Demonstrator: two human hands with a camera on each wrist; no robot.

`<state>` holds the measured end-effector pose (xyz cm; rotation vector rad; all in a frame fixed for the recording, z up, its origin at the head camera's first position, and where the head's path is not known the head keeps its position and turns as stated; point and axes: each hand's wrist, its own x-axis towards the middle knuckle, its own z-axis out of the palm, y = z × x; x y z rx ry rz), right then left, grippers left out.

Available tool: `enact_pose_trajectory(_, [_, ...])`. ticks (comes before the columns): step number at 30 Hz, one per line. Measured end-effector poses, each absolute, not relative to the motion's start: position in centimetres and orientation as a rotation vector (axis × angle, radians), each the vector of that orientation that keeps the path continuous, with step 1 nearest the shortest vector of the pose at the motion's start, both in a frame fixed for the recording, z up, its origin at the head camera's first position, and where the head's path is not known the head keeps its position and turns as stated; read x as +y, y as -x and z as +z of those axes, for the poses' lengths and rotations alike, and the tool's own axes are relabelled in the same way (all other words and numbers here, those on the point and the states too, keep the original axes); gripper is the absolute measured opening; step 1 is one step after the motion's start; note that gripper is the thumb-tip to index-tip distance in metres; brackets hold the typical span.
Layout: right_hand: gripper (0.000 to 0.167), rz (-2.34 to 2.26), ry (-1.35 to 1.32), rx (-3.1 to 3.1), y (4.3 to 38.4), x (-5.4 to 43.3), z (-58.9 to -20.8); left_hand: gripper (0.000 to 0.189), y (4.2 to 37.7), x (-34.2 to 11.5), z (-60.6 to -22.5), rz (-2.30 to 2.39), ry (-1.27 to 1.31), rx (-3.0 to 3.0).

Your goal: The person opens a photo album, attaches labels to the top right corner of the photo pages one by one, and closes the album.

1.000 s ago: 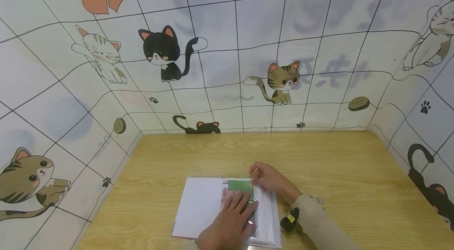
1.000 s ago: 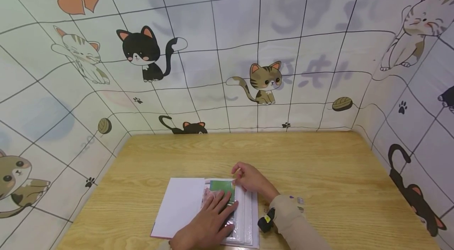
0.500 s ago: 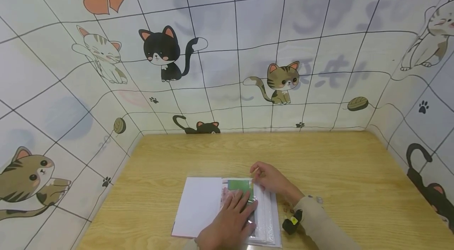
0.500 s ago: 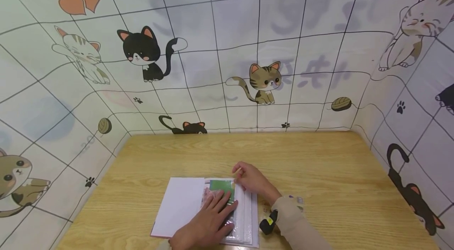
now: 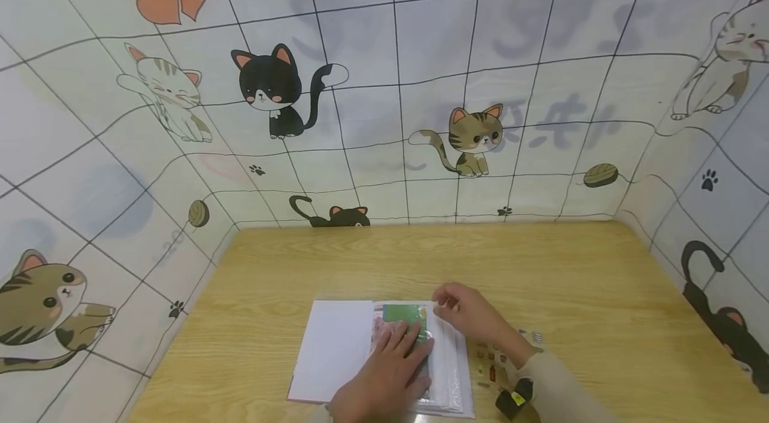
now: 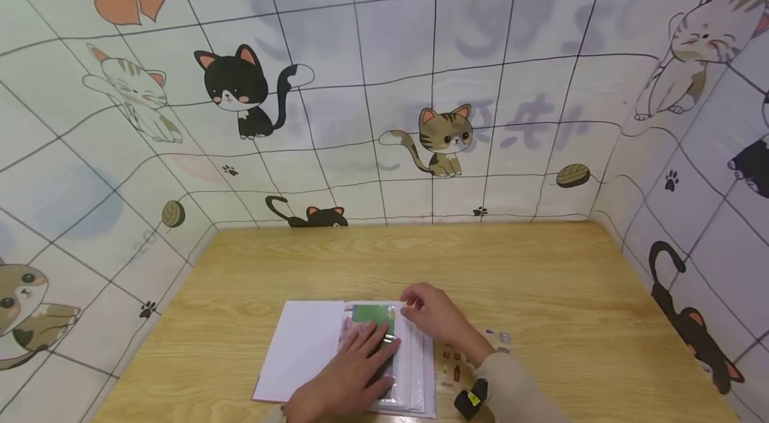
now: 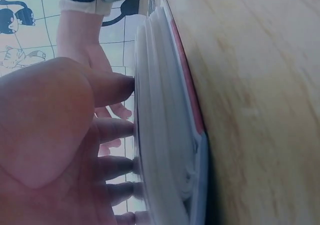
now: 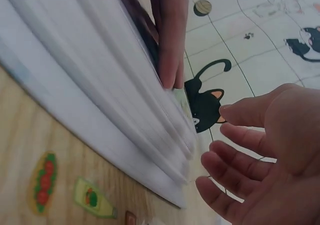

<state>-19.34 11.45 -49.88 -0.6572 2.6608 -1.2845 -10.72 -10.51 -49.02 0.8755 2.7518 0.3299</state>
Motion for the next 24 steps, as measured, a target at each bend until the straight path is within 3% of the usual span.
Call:
enact_pose_trajectory(15, [0.054, -0.98, 0.78, 2.73, 16.3, 12.2, -50.0, 0.054, 10.5, -10.7, -49.0, 0.311, -0.945, 2.81])
enact_pose_trajectory(24, [0.06, -0.872, 0.897, 2.735, 15.7, 12.5, -50.5, 0.054, 10.6, -10.7, -49.2, 0.345, -0.924, 2.791])
